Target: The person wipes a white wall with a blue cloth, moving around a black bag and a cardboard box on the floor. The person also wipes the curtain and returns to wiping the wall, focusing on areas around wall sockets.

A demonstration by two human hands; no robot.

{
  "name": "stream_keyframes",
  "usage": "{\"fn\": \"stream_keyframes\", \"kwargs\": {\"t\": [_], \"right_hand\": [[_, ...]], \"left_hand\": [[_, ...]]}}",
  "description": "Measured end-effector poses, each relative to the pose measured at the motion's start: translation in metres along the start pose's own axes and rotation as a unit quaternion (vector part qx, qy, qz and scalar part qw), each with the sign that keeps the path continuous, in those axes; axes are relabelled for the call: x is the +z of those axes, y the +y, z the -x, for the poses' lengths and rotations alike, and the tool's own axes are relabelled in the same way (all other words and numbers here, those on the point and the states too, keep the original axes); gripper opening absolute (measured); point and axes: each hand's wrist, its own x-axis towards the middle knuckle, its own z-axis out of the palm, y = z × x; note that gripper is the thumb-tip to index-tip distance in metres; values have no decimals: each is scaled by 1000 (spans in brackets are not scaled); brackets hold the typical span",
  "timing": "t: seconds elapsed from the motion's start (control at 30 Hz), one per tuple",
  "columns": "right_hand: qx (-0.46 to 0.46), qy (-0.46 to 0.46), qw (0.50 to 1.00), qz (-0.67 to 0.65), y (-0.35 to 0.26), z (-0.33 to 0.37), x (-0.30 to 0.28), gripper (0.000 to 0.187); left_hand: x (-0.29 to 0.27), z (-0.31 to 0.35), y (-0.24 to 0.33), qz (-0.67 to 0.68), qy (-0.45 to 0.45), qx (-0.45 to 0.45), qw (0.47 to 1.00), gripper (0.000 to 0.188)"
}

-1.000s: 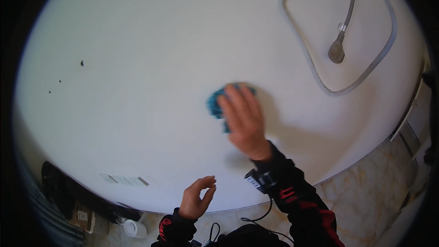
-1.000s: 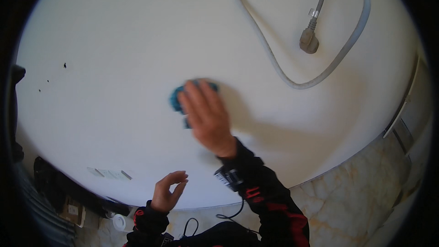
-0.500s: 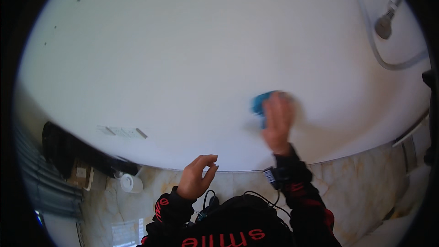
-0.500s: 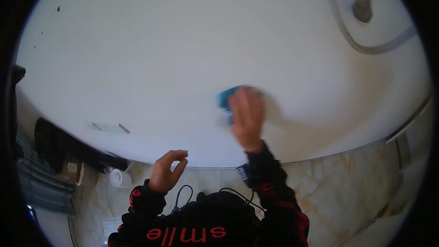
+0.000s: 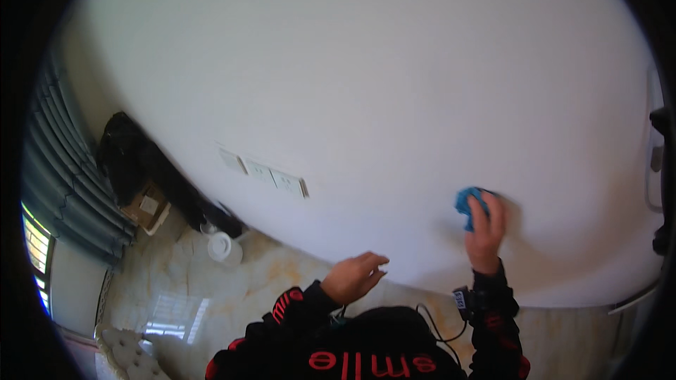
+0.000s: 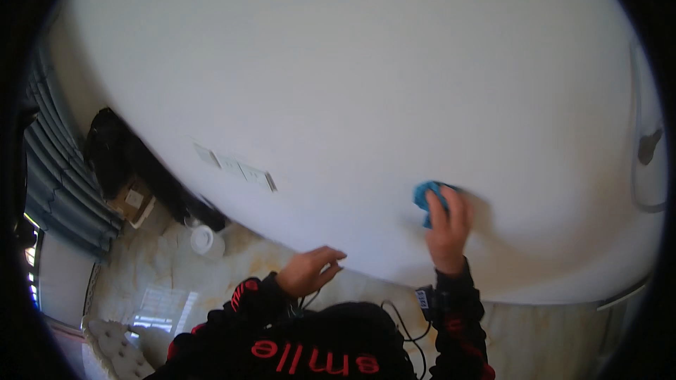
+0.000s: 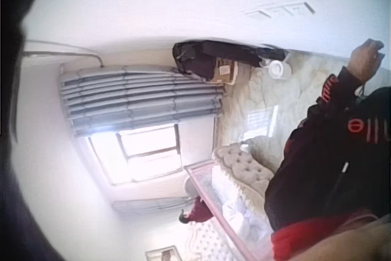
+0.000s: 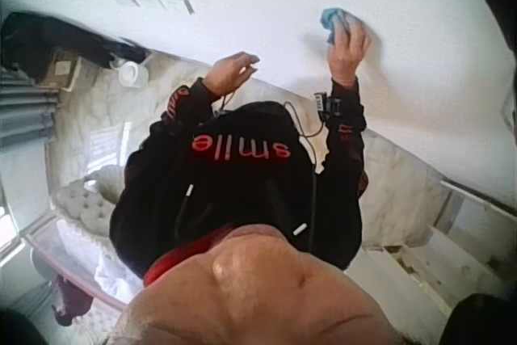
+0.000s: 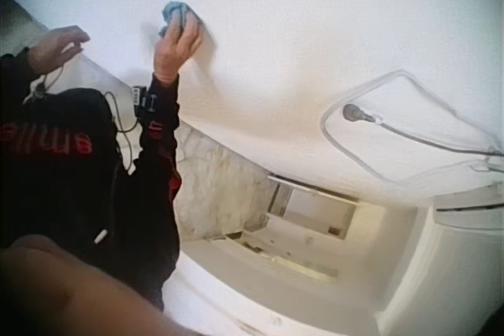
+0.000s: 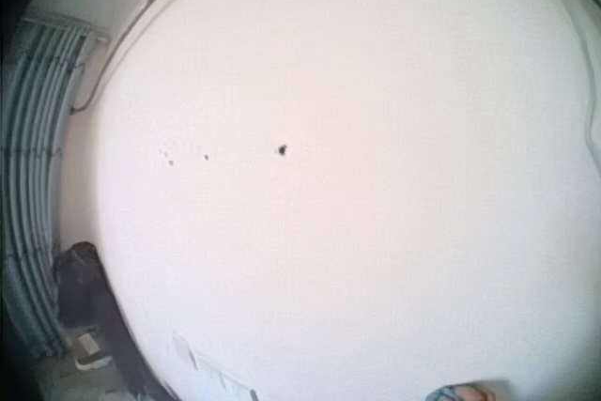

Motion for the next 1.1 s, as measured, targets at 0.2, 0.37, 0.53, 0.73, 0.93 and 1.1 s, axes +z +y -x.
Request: {"fn": "stream_keyframes", "kwargs": {"t": [0.2,0.37,0.53,0.73,0.93,1.1], "right_hand": [[203,275,936,81,8,-125,-7,43],[4,104,993,48,-98,-173,82,31],[-113,122,978,127,-148,-236,97,35],[-90,134,981,106,-177,-338,108,49],[-136,164,965,155,-188,-445,89,47],[-149,148,971,112,-187,-475,104,56]], "left_hand": [[-81,1,-42,19,-28,-29,999,25],[-150,-31,-80,19,92,74,993,24],[-222,-46,-104,15,126,117,985,25],[-305,-79,-79,14,201,181,962,36],[-409,-132,-29,-139,276,312,898,50],[-448,-206,20,-274,346,373,816,67]]}}
